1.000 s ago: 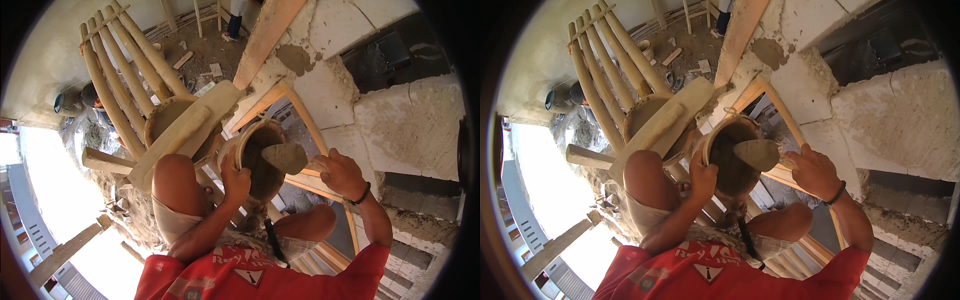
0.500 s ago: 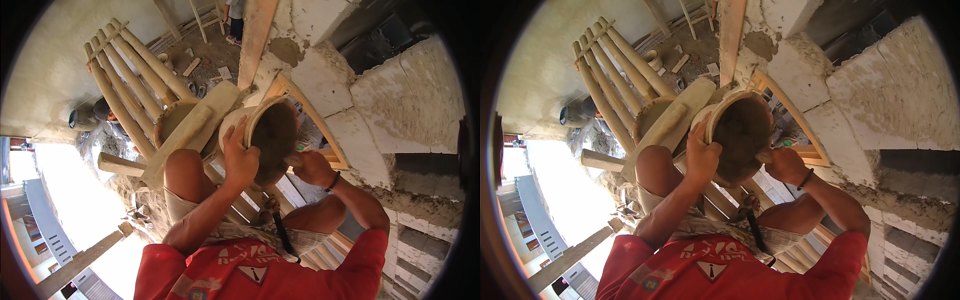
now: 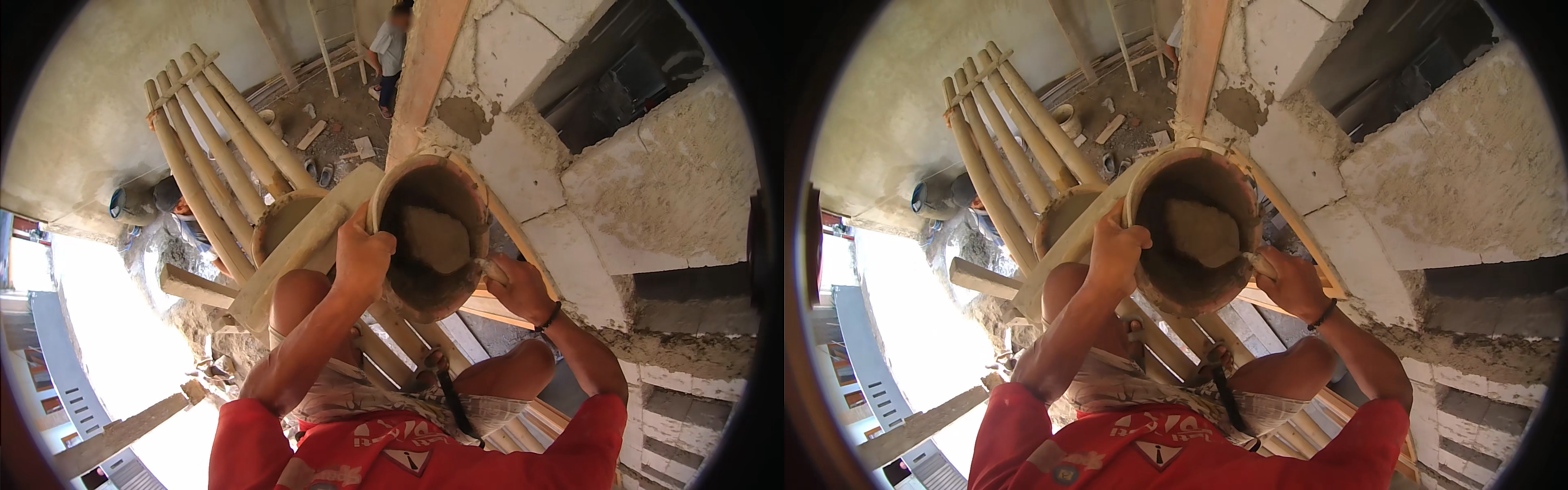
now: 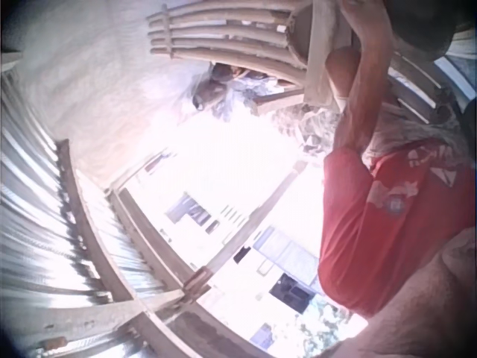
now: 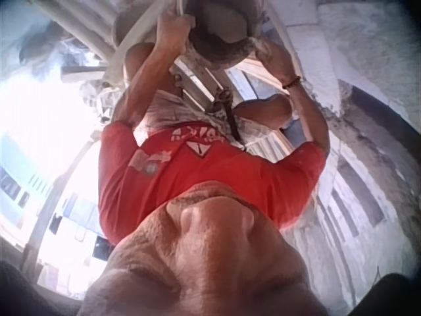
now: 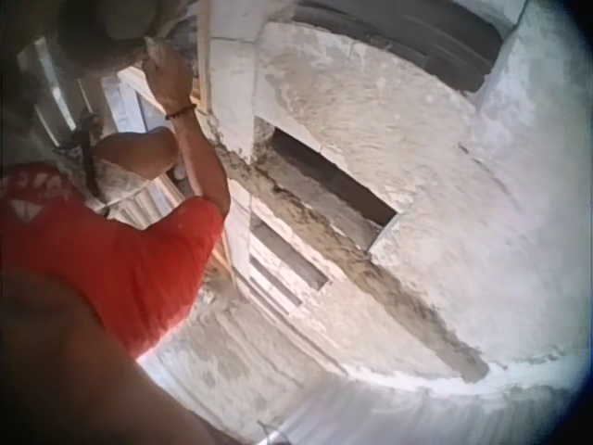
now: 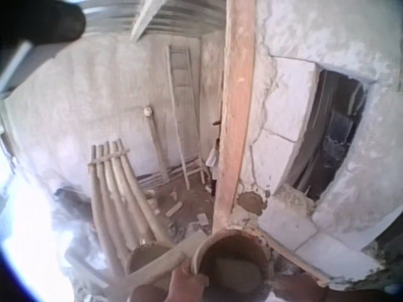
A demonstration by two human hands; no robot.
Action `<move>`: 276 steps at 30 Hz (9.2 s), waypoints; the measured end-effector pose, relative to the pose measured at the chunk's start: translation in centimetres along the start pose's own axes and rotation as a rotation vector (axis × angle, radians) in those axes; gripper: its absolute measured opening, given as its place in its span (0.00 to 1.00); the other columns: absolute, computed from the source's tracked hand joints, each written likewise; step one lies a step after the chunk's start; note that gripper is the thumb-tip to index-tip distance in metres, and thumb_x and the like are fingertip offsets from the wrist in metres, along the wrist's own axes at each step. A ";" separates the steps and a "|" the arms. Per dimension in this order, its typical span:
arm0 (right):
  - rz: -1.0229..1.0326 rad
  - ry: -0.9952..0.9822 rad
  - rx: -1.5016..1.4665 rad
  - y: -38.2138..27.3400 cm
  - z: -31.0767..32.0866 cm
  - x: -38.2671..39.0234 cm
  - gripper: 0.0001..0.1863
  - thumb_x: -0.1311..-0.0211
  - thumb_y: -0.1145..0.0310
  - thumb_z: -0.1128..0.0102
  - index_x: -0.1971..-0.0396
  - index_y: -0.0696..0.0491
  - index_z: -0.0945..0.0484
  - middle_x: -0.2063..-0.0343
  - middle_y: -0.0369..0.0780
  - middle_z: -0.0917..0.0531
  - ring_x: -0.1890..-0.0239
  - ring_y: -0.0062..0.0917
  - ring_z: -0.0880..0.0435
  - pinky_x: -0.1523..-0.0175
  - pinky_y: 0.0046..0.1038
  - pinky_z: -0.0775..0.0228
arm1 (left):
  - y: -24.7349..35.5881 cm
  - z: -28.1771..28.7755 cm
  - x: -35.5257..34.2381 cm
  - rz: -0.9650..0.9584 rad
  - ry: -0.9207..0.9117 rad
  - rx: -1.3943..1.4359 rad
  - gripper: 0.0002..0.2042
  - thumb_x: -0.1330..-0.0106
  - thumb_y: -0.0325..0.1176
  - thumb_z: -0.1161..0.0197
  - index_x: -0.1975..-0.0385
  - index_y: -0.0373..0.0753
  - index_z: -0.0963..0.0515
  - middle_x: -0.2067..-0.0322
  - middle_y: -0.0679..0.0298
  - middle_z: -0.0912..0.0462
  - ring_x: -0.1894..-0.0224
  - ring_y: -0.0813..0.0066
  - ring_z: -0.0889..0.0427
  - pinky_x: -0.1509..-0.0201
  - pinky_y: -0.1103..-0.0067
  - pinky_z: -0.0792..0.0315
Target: The person applies plaster to a wall using a trowel while standing on scaffolding. The person repeatedly scoops wet plaster from a bucket and spreads it across the surface of concrete blocks.
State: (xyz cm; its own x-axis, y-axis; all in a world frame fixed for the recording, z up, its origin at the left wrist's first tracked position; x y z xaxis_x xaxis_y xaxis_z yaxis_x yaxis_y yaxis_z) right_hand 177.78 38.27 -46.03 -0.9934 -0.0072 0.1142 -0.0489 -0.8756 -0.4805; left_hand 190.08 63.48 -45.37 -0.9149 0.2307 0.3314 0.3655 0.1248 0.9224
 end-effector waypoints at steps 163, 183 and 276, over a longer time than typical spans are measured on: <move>-0.140 -0.071 -0.086 -1.2 6.5 -0.5 0.21 0.43 0.63 0.32 0.52 0.57 0.24 0.79 0.48 0.19 0.76 0.39 0.17 0.68 0.36 0.27 | -3.5 -0.5 -1.8 -0.060 -0.059 0.200 0.32 0.56 0.14 0.49 0.43 0.27 0.26 0.56 0.60 0.18 0.58 0.74 0.20 0.54 0.81 0.27; -0.062 0.403 0.044 -7.7 33.8 -7.6 0.25 0.34 0.56 0.37 0.43 0.55 0.23 0.74 0.32 0.22 0.79 0.14 0.24 0.76 0.16 0.28 | -3.6 -1.2 -2.0 -0.053 -0.115 0.240 0.32 0.57 0.13 0.51 0.44 0.27 0.25 0.55 0.59 0.17 0.56 0.73 0.19 0.53 0.81 0.25; -0.085 -0.351 -0.207 -23.6 34.9 -4.0 0.25 0.44 0.63 0.30 0.50 0.59 0.26 0.67 0.49 0.18 0.65 0.40 0.16 0.59 0.35 0.26 | 11.1 -3.9 1.8 0.008 0.055 0.516 0.33 0.55 0.18 0.48 0.41 0.28 0.28 0.51 0.60 0.20 0.51 0.72 0.21 0.42 0.80 0.30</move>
State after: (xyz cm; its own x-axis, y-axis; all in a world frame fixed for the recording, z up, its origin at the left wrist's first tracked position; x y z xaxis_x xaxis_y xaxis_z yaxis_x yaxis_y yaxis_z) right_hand 186.50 42.08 -4.81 -0.8910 -0.1344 0.4337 -0.1850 -0.7648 -0.6172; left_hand 191.79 61.57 -33.77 -0.9141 0.1840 0.3612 0.3971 0.5861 0.7063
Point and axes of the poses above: each hand's wrist, its own x-axis away from the middle knuckle, its own z-axis out of the back of the hand, y = z × x, the point moved 5 cm from there along -x, towards the middle knuckle
